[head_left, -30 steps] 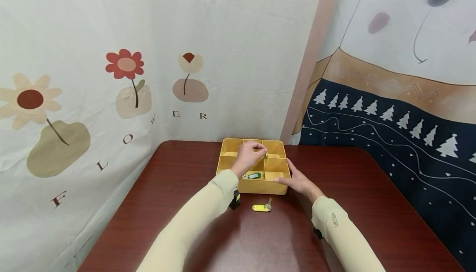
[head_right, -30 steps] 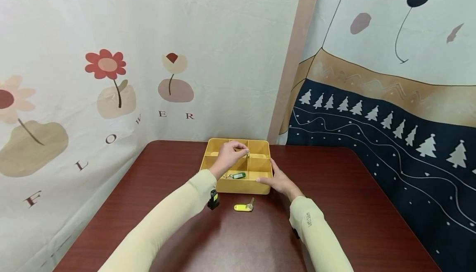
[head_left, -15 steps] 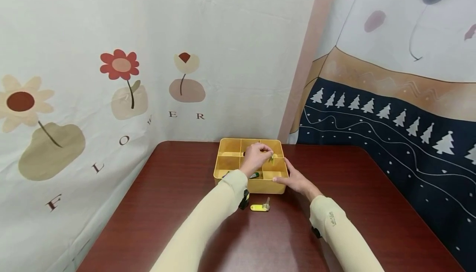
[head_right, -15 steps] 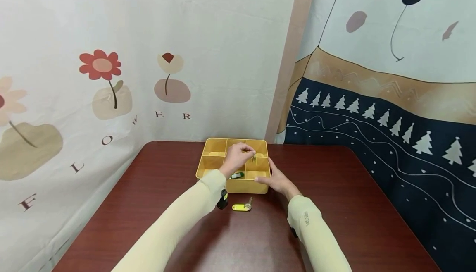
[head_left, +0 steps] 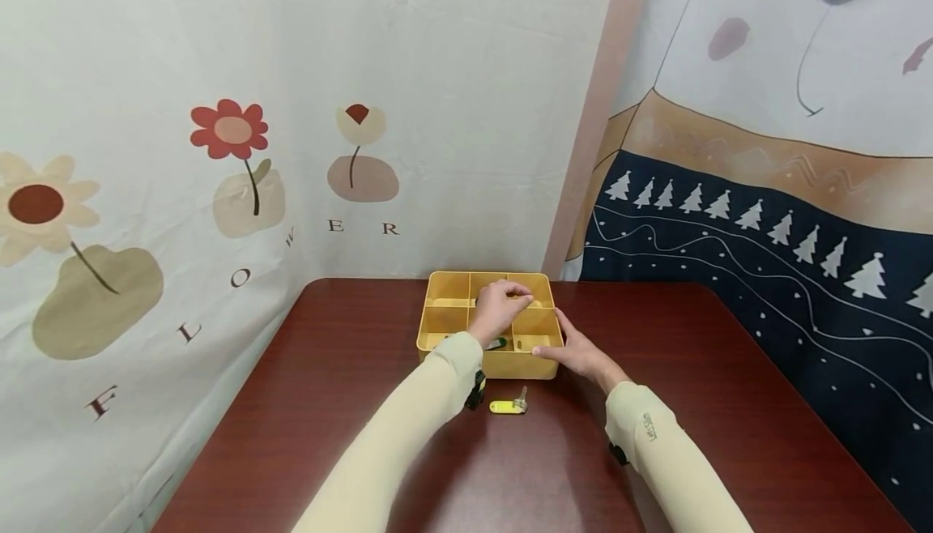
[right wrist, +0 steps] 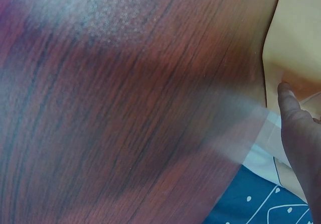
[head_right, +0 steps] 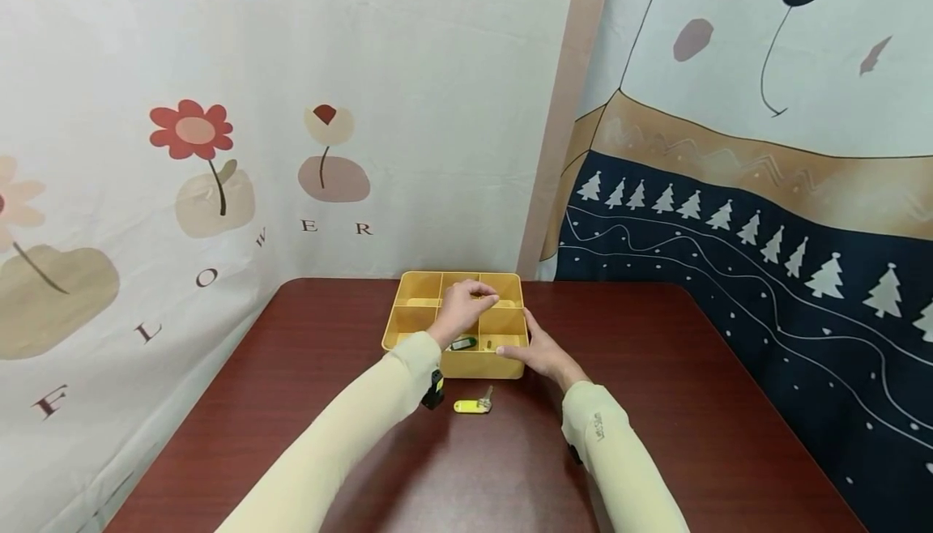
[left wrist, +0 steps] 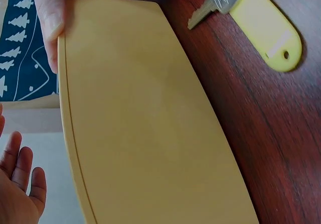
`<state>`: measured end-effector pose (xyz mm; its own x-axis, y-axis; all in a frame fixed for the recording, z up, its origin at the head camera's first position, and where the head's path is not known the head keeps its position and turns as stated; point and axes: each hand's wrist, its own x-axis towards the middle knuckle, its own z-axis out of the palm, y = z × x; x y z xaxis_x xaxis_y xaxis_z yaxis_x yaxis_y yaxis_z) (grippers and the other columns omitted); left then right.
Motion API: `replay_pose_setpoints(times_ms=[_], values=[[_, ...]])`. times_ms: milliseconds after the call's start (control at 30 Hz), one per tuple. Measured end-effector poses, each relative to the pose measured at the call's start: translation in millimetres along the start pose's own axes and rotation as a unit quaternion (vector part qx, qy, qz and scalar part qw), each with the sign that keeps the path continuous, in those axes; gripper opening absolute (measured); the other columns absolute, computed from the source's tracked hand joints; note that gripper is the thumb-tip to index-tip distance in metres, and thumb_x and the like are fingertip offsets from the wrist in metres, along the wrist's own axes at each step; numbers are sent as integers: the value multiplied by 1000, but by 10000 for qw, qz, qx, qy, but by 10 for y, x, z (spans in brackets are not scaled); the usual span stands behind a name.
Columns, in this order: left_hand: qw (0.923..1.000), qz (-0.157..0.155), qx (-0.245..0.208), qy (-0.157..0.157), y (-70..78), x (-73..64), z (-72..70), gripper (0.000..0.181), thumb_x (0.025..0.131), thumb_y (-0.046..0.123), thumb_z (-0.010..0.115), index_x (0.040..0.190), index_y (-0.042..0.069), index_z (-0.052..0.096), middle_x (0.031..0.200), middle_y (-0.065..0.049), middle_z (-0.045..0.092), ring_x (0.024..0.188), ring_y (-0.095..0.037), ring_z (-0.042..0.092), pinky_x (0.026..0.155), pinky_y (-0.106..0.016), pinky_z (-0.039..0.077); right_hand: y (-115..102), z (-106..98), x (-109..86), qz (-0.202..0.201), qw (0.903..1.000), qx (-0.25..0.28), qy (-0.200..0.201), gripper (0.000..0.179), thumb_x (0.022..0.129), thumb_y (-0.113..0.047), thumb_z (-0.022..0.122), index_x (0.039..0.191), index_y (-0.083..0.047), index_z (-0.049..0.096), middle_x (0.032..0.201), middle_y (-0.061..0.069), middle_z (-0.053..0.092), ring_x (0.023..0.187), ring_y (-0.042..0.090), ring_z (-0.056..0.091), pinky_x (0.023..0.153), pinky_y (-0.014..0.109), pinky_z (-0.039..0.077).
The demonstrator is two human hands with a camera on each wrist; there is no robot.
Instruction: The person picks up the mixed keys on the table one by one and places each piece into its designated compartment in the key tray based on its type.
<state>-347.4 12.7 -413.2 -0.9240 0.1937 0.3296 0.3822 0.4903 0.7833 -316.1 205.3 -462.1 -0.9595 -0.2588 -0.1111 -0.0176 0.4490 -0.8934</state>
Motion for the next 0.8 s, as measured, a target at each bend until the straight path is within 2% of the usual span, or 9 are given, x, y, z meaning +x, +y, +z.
replay_pose_setpoints(times_ms=[300,800], values=[[9998,136,125,18,-52,-18,-116,16,93,23,71,101,10,77,104,-3,70,100,-20,63,86,-35,51,20,4,5,-34,10000,49,-22,99,91,-28,73,160,-18,4,151,23,36,130,38,43,112,62,25],[9999,27,-49,-96,-3,-135,-337,19,92,22,72,105,7,76,106,-2,67,103,-21,62,86,-35,52,15,6,-1,33,10000,-47,47,100,91,-31,73,160,-18,3,154,22,33,134,37,39,114,59,21]])
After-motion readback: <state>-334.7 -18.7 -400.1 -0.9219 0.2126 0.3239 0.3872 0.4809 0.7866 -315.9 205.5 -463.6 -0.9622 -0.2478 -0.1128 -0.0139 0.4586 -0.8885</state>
